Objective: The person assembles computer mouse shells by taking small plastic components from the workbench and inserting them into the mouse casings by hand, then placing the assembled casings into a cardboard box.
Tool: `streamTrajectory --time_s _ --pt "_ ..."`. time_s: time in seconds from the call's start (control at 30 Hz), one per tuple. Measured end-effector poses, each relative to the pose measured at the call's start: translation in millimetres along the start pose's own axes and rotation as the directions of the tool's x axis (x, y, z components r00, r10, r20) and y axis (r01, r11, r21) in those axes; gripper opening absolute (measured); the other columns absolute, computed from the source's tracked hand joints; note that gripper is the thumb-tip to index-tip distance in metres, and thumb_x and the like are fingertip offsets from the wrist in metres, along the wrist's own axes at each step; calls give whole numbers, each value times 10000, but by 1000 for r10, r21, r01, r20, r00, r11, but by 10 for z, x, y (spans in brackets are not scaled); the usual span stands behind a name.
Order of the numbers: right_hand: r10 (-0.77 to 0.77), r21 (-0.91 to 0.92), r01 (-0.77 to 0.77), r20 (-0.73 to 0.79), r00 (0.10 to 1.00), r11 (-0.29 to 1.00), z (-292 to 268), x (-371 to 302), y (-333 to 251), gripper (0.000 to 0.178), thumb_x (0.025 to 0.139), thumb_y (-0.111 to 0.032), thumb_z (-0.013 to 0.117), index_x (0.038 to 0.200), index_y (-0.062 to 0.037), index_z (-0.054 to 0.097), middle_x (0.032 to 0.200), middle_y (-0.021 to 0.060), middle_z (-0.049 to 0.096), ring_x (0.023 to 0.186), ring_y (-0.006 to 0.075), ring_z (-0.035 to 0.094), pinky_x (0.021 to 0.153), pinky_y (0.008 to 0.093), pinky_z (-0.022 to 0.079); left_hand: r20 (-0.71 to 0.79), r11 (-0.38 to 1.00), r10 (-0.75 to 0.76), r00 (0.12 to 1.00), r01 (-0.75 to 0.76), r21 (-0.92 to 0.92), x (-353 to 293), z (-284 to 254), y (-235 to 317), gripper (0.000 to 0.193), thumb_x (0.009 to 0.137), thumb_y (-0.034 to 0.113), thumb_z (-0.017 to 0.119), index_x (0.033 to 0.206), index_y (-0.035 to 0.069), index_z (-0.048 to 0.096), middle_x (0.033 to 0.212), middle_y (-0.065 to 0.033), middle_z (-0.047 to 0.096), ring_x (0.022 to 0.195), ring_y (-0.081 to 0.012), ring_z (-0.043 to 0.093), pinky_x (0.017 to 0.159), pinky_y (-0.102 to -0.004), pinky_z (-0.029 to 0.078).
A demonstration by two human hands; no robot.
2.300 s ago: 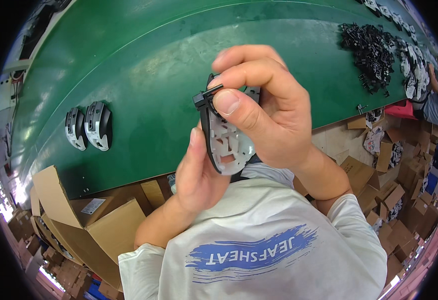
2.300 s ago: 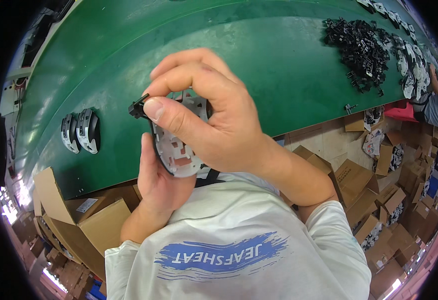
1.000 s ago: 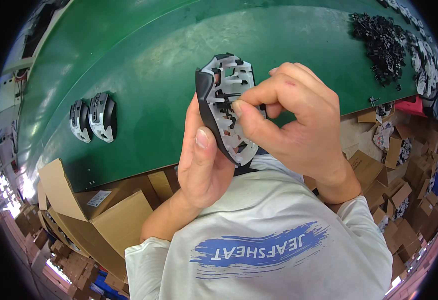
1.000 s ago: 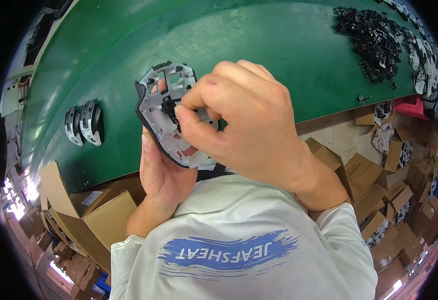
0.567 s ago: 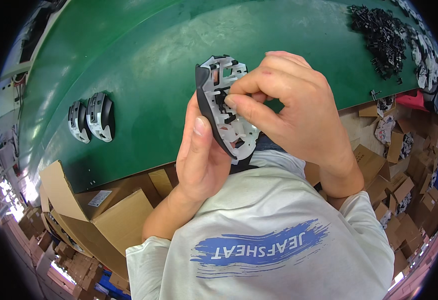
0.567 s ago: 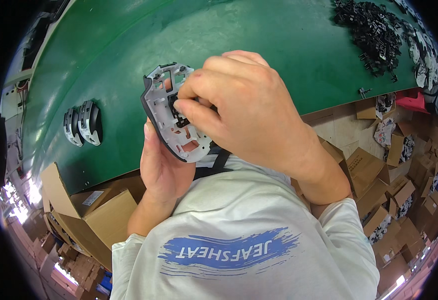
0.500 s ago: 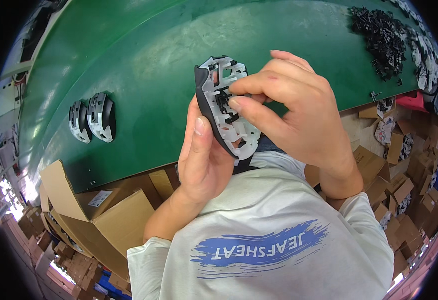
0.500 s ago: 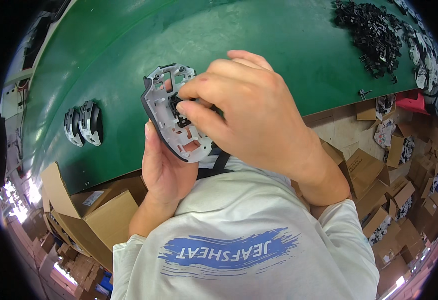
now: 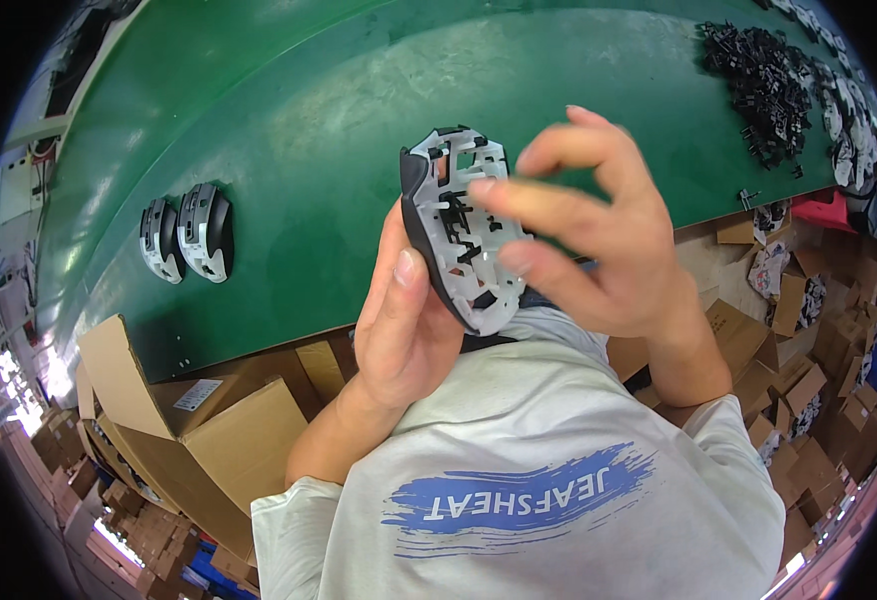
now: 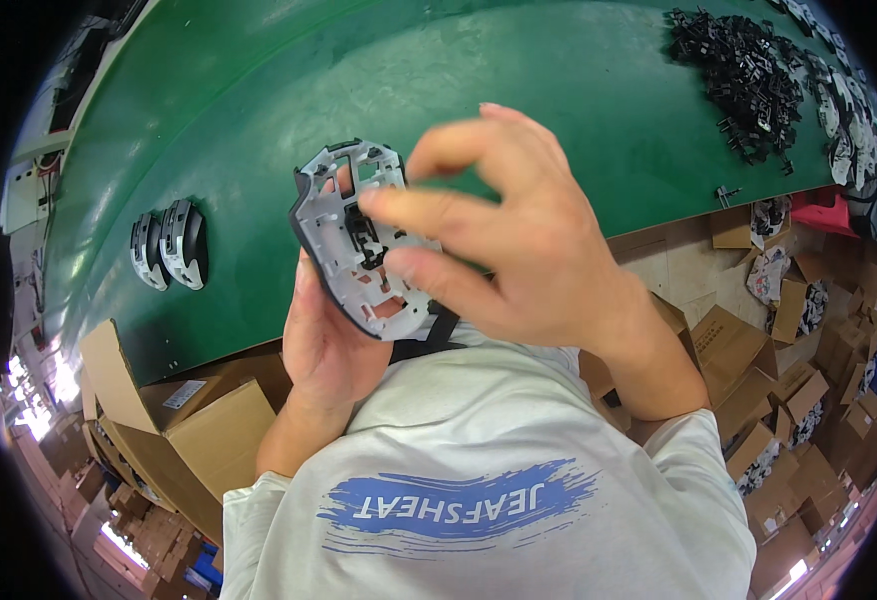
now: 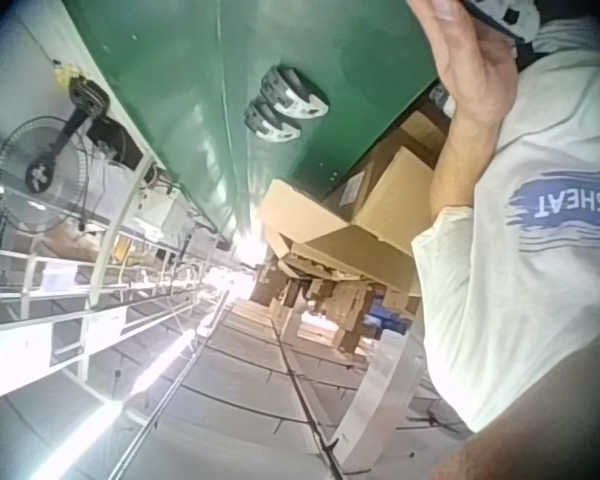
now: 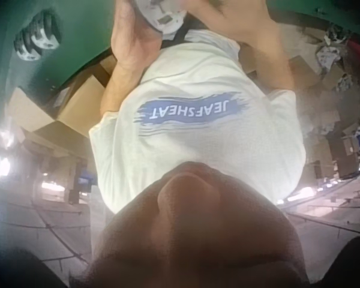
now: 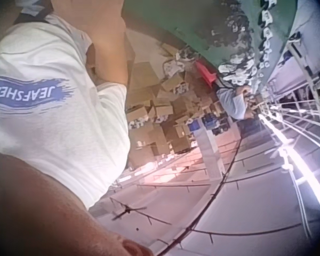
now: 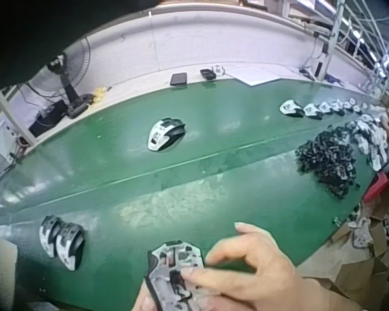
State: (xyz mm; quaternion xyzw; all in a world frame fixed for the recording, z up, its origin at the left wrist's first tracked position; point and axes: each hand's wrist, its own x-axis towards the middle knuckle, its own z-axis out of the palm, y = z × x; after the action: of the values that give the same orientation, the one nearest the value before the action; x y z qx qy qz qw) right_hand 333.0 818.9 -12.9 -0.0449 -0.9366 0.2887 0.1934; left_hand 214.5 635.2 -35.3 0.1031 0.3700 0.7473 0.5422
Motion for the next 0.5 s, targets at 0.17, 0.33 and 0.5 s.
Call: streamTrajectory --time_s 0.17,0.33,0.5 --pt "399 849 -276 85 913 451 229 -30 -11 562 999 -41 659 1534 71 526 1422 171 613 1264 220 611 1133 386 468 -55 995 -95 994 94 -32 84 97 52 733 1133 533 316 1727 122 193 1680 -152 427 1473 -350 529 1127 -571 535" --pt "445 843 -262 31 895 470 258 38 2 582 986 23 671 1542 75 506 1319 135 670 1208 168 631 1038 329 529 40 998 -1 999 -1 61 17 71 124 624 1104 304 448 1656 55 300 1567 -182 521 1394 -317 589 1034 -549 596" --pt "423 749 -224 -83 902 623 375 20 -36 526 962 -24 736 1468 36 605 1233 108 687 1080 159 646 944 317 545 -156 959 115 981 -69 274 58 73 25 625 998 -70 500 1605 4 370 1423 -105 610 1238 -149 618 1031 -319 523"
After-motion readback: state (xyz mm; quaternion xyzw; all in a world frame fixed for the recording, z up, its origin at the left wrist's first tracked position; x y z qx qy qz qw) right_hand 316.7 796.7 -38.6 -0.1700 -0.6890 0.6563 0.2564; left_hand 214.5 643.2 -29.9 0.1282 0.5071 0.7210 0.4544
